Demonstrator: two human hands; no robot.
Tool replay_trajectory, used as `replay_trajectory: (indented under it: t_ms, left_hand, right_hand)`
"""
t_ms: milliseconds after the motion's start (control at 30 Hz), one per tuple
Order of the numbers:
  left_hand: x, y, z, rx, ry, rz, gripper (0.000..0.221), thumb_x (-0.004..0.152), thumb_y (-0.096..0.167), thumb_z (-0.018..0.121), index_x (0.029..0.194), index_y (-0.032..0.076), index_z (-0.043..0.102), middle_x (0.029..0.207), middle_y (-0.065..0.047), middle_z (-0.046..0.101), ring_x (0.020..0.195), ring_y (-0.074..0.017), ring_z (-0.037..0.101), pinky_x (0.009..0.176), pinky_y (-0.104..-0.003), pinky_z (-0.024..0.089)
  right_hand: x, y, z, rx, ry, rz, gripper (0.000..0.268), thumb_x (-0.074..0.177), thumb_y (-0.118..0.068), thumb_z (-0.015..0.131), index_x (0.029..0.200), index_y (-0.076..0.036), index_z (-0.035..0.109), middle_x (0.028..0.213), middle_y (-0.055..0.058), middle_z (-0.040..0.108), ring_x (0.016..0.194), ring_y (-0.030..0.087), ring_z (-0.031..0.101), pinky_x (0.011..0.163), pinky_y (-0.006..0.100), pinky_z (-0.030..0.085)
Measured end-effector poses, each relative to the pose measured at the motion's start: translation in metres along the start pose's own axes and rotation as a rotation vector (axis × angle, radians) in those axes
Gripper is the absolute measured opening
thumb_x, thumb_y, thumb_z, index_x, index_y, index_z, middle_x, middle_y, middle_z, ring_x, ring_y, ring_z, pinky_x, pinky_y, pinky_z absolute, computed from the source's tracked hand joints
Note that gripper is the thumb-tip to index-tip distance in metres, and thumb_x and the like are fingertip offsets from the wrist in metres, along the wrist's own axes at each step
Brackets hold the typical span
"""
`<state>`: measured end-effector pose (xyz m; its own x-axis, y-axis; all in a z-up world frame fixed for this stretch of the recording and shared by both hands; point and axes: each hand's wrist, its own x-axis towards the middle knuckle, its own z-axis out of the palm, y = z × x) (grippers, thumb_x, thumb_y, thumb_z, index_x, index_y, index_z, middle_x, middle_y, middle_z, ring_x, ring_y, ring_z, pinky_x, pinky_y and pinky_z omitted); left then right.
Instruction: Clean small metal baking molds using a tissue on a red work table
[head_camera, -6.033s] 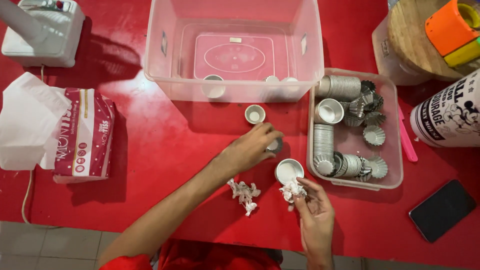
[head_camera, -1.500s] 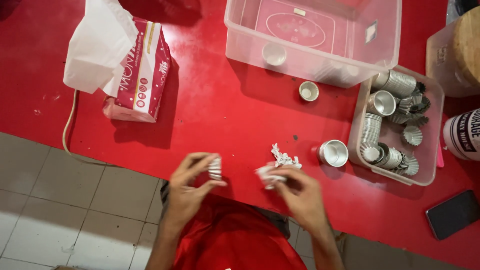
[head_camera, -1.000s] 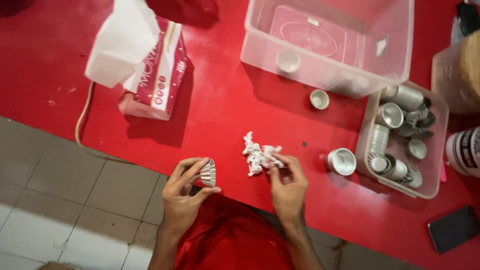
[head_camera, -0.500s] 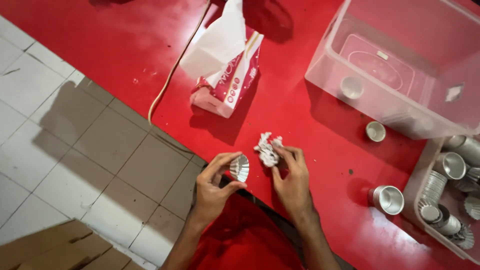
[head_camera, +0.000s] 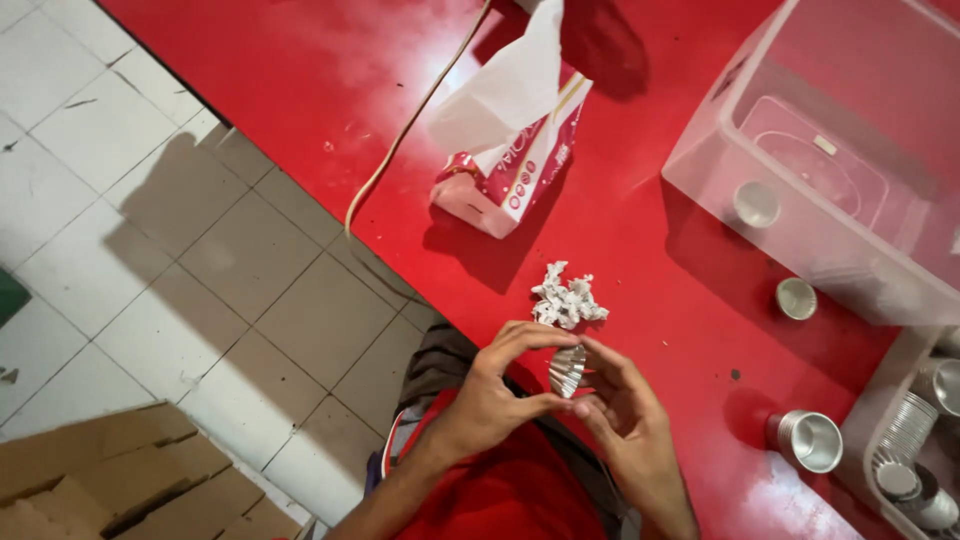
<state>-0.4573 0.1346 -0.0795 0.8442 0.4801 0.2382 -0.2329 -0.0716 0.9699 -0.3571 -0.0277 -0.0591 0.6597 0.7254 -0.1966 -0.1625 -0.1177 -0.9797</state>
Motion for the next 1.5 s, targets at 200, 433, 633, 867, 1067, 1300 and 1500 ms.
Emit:
replay_trajectory:
  t_ms: [200,433,633,867,1067,1300,1500]
  left_hand:
    - [0.008,-0.001,0.018,0.321,-0.122,0.098,0.047,0.078,0.019,0.086,0.121,0.017,0.067,0.126,-0.006,0.061,0.123,-0.0257,0.051,0.110,-0.040,0.038]
    - [0.067,0.047,-0.030,0.651,-0.063,0.179,0.048,0.091,0.006,0.069,0.137,0.017,0.059,0.140,-0.016,0.048,0.128,-0.0337,0.044,0.113,-0.047,0.041]
    - [0.185,0.028,-0.075,1.203,0.164,0.228,0.052,0.084,0.038,0.093,0.127,0.023,0.068,0.145,-0.014,0.038,0.133,-0.0326,0.033,0.110,-0.053,0.037]
    - [0.225,0.003,-0.084,1.153,0.181,0.466,0.025,0.086,0.003,0.087,0.106,0.011,0.076,0.134,-0.010,0.049,0.126,-0.0305,0.037,0.094,-0.047,0.032]
    - [0.219,0.035,-0.081,1.085,0.110,0.501,0.021,0.111,-0.008,0.086,0.111,-0.004,0.065,0.133,-0.029,0.058,0.129,-0.0480,0.043,0.102,-0.066,0.034]
    - [0.224,0.012,-0.085,1.419,0.067,0.366,0.031,0.094,0.024,0.090,0.114,0.007,0.072,0.121,-0.020,0.054,0.115,-0.0354,0.045,0.093,-0.046,0.048]
    - [0.231,0.023,-0.097,1.066,0.136,0.506,0.016,0.097,-0.016,0.075,0.105,-0.004,0.067,0.110,-0.020,0.058,0.100,-0.0347,0.057,0.083,-0.044,0.050]
  right_hand:
    - [-0.007,0.013,-0.011,0.015,0.114,0.051,0.064,0.081,0.007,0.076,0.141,0.000,0.055,0.129,0.013,0.067,0.102,0.015,0.065,0.088,0.025,0.056]
    - [-0.011,0.029,-0.050,-0.692,0.391,-0.078,0.054,0.081,-0.016,0.082,0.131,-0.010,0.064,0.116,0.007,0.071,0.086,0.015,0.069,0.076,0.025,0.057]
    - [-0.005,0.084,-0.098,-1.063,0.354,-0.166,0.068,0.071,-0.021,0.087,0.135,-0.010,0.062,0.122,0.014,0.064,0.115,0.033,0.056,0.105,0.042,0.043]
    - [-0.028,0.059,-0.088,-1.023,0.365,-0.140,0.090,0.075,-0.032,0.087,0.152,-0.009,0.046,0.129,0.015,0.054,0.123,0.033,0.050,0.112,0.046,0.035]
    - [-0.057,0.019,-0.087,-0.924,0.467,-0.110,0.072,0.082,-0.025,0.082,0.146,-0.012,0.053,0.134,0.011,0.053,0.127,0.029,0.049,0.114,0.044,0.035]
    - [-0.067,0.020,-0.083,-0.847,0.453,-0.084,0.064,0.085,-0.024,0.079,0.144,-0.014,0.056,0.134,0.009,0.055,0.129,0.027,0.049,0.116,0.043,0.034]
    - [-0.071,0.021,-0.082,-0.834,0.441,-0.069,0.060,0.086,-0.024,0.076,0.143,-0.015,0.057,0.134,0.008,0.056,0.129,0.026,0.049,0.115,0.043,0.035]
